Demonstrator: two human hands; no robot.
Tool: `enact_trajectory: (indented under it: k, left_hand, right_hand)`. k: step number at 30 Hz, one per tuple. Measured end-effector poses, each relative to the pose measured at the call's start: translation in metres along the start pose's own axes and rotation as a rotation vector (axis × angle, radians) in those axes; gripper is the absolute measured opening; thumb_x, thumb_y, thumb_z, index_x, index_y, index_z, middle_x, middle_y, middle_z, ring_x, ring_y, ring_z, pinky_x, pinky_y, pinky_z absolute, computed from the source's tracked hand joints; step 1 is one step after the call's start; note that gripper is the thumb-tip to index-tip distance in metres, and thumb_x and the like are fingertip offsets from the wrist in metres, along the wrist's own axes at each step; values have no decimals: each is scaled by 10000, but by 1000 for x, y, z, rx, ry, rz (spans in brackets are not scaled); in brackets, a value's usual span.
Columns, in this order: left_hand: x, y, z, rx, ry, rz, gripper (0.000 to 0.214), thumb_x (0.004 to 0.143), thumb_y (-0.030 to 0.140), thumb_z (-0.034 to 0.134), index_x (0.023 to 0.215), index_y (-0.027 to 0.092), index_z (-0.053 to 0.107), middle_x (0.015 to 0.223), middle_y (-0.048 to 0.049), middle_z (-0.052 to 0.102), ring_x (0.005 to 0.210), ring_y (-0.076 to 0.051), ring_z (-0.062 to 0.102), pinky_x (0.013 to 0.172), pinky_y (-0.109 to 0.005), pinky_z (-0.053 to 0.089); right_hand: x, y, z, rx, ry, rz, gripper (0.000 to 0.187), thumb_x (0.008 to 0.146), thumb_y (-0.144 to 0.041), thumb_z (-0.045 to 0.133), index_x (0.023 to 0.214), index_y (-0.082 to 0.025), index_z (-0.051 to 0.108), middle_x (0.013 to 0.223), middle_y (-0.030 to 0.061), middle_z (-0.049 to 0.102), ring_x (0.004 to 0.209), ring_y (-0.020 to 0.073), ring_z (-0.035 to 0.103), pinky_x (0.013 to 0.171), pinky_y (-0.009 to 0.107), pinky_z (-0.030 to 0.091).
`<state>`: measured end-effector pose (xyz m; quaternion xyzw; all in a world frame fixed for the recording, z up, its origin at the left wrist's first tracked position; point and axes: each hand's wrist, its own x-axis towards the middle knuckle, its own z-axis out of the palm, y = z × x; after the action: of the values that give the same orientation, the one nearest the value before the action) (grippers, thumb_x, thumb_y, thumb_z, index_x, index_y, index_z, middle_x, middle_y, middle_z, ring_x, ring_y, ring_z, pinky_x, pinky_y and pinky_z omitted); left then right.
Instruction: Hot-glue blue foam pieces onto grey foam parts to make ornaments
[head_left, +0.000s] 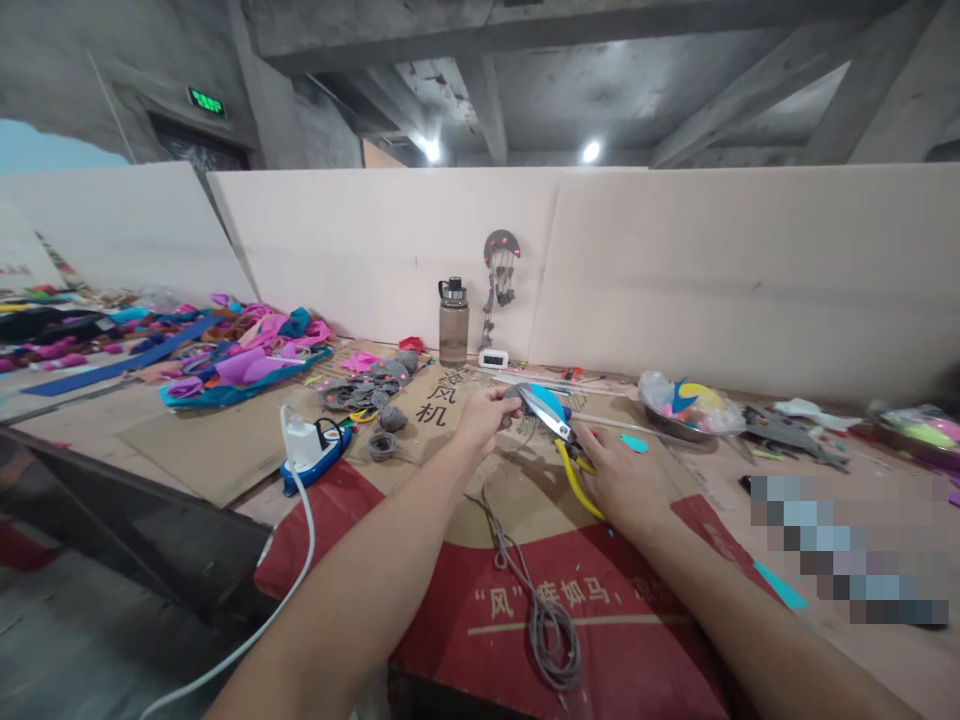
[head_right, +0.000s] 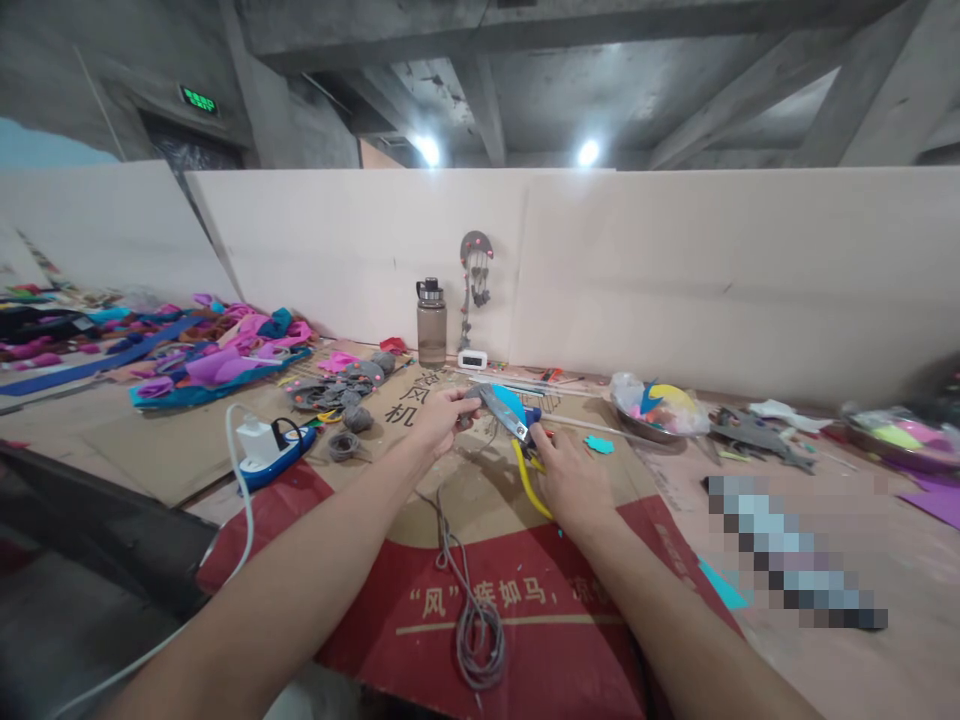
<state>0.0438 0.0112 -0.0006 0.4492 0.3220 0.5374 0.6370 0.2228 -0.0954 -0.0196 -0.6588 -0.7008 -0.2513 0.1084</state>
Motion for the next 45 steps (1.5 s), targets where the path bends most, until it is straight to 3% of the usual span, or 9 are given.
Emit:
enact_trajectory:
  k: [17,26,34,45]
  left_hand:
    - [-1,2,-1,0,-21,-21,65,673,48,651,639,98,627,563,-1,569,474,-55,495,477,-190,317]
    - [-1,1,-2,22,4,-10,67,690,39,630,701,103,647,577,1,582,464,-55,506,466,-180,321]
    - [-1,-4,3,132,9,41,158,695,34,650,833,95,698,601,-12,618,485,-63,529,461,-178,315]
    - [-2,-6,5,135,-11,58,105,712,47,648,792,96,693,587,-12,612,502,-65,529,480,-173,341]
  right_hand:
    - [0,-1,2,-36,-75,-18,474,878,-118,448,1338,-215,505,1113,114,672,893,224,641,654,291,389]
    - [1,2,6,293,-69,98,443,877,-190,486,1319,-207,511,1135,95,673,950,219,619,704,282,390]
    - [0,-2,-1,128,-62,56,448,880,-237,528,1325,-202,501,1146,115,641,969,231,602,698,284,388]
    - [-1,-2,0,38,-51,22,446,871,-181,512,1316,-204,506,1107,108,651,945,227,621,695,286,397]
